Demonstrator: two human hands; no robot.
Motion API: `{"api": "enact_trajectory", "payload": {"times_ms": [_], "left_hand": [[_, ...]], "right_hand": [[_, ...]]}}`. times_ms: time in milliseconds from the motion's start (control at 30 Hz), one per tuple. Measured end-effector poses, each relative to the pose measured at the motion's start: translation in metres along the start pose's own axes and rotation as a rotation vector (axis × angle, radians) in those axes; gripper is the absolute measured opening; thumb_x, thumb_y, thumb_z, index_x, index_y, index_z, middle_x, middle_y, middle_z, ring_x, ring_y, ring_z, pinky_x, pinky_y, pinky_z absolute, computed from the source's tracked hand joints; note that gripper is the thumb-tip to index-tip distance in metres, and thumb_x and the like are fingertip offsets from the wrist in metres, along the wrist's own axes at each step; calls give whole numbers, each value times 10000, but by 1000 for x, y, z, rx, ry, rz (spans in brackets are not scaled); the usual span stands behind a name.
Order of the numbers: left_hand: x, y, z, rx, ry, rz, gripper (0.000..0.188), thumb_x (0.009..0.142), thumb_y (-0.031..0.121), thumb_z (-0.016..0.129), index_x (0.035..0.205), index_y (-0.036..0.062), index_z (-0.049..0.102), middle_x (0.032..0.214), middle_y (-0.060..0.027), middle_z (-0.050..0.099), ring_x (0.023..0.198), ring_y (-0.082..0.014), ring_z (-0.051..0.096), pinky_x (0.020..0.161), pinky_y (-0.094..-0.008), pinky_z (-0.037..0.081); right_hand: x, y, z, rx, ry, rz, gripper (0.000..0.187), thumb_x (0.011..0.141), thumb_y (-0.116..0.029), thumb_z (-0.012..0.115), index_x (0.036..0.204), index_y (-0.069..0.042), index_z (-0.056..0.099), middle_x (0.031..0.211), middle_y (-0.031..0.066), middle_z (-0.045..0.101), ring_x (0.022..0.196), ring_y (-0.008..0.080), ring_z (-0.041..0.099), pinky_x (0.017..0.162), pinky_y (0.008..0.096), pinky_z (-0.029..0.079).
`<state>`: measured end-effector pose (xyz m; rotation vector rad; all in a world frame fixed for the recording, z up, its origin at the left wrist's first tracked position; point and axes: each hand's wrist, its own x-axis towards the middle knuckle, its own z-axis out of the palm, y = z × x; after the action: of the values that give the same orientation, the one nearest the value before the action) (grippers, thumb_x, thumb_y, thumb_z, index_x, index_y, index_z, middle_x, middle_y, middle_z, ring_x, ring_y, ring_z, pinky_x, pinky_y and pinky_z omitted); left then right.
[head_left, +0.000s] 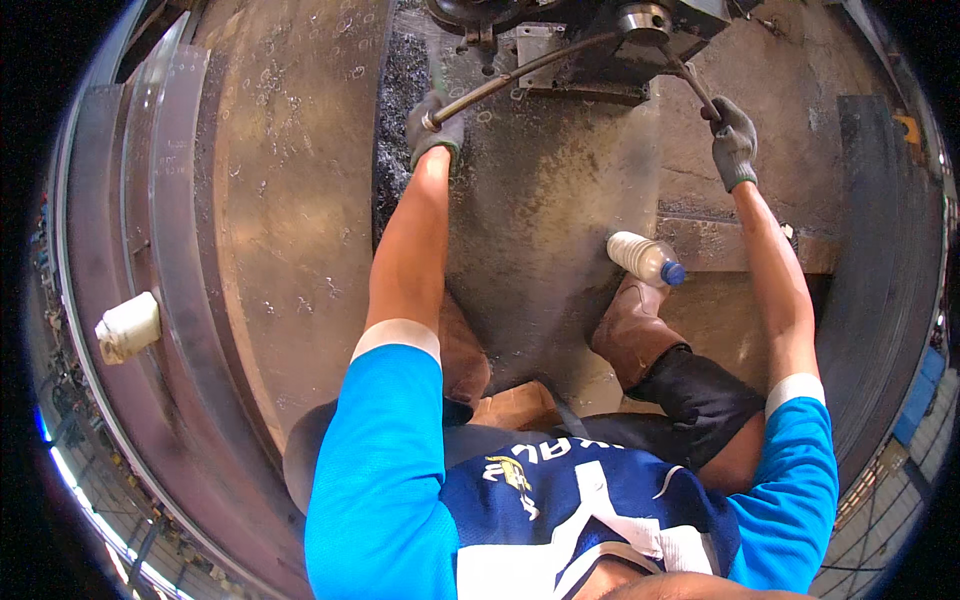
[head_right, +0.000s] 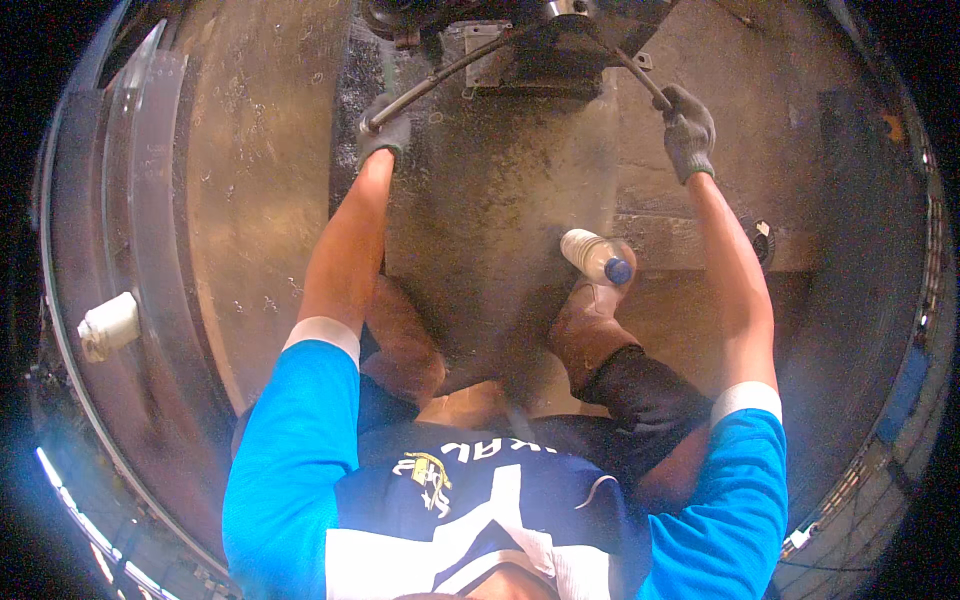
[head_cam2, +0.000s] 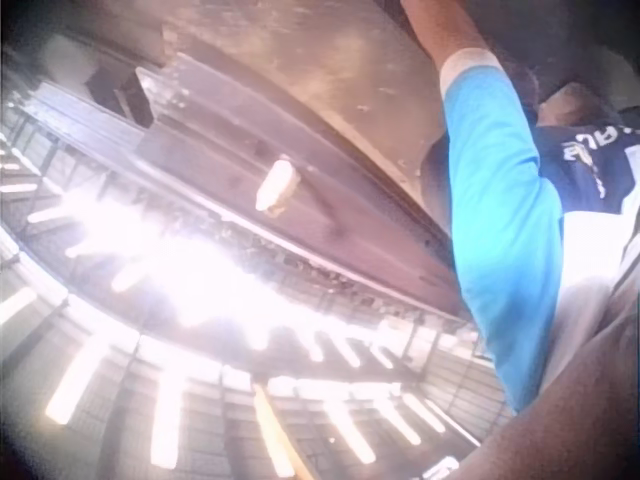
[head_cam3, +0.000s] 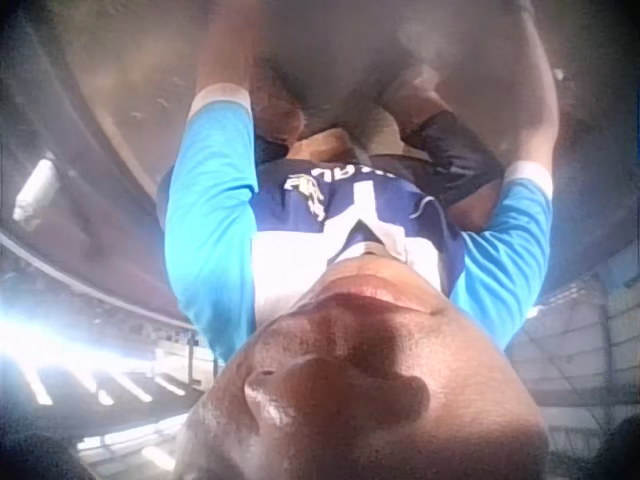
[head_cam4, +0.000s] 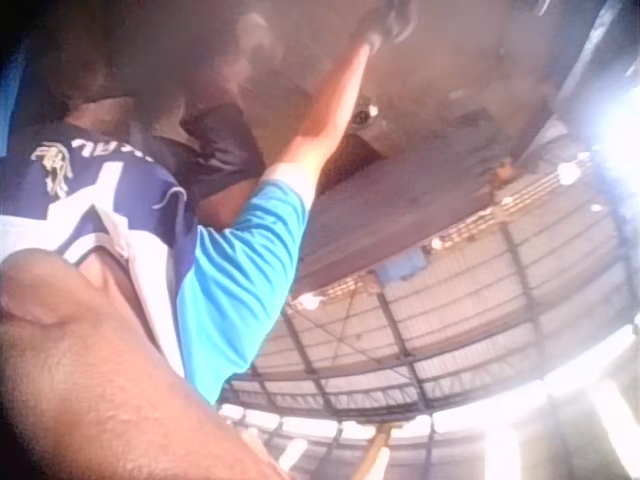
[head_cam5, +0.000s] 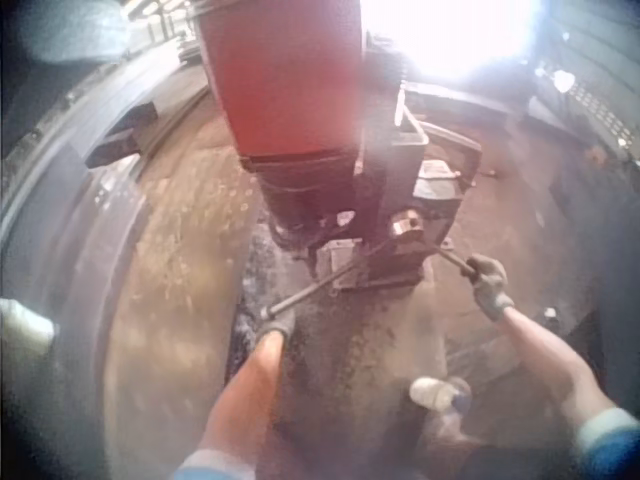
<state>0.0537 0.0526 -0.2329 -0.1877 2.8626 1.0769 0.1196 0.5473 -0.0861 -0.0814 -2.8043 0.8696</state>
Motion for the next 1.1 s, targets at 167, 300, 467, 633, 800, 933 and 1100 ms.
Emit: {"api": "enact_trajectory", "payload": {"times_ms": [167, 300, 467, 633, 800, 933, 1100], "left_hand": [[-75, -4, -23, 168, -55, 99, 384, 982, 276, 497, 1276, 84, 652, 1237, -253, 677, 1128, -438, 657, 964, -497, 536], [-51, 2, -34, 240, -386, 202, 410, 997, 258, 478, 1350, 109, 624, 1302, -237, 662, 1184, -399, 654, 1017, -482, 528], [92, 28, -40, 351, -303, 77, 351, 1010, 227, 478, 1294, 172, 677, 1261, -202, 700, 1166, -358, 685, 988, -476, 555], [108, 10, -25, 164, -30, 97, 291, 994, 233, 537, 1218, 190, 718, 1244, -176, 714, 1149, -359, 693, 967, -492, 556], [73, -27, -22, 117, -405, 23, 284, 971, 271, 587, 1202, 183, 728, 1215, -168, 726, 1118, -369, 704, 928, -509, 560], [40, -19, -53, 93, -97, -418, 268, 937, 264, 617, 1153, 151, 727, 1162, -212, 726, 1085, -409, 702, 932, -496, 556], [-30, 9, -55, 196, -52, -199, 276, 950, 304, 614, 1132, 127, 723, 1107, -199, 741, 1040, -425, 708, 883, -528, 559]], "right_hand": [[-2, 9, 1, 32, 23, 18, 297, 947, -217, 485, 994, -32, 712, 816, -37, 630, 707, 74, 470, 630, 268, 369], [-2, 17, 3, 32, 22, 26, 393, 965, -362, 534, 1032, -15, 707, 858, -29, 641, 680, 73, 475, 604, 262, 365], [-1, 22, 3, 332, 13, 72, 763, 858, -716, 586, 1083, 6, 686, 876, -7, 649, 681, 48, 477, 598, 231, 356], [-5, 22, 3, 311, 76, 95, 219, 872, -120, 575, 994, -6, 716, 805, 5, 663, 764, 124, 564, 688, 295, 432], [-4, 22, 3, 311, 37, 122, 251, 920, -115, 584, 1090, 4, 726, 905, 38, 744, 846, 140, 635, 771, 292, 483], [-1, 18, 5, 160, 68, 76, 221, 943, -148, 600, 1069, -14, 722, 866, 67, 724, 801, 164, 621, 732, 310, 477], [-2, 5, 7, 188, 83, 37, 167, 923, -204, 616, 969, -68, 700, 789, 130, 627, 721, 199, 578, 672, 350, 451]]}}
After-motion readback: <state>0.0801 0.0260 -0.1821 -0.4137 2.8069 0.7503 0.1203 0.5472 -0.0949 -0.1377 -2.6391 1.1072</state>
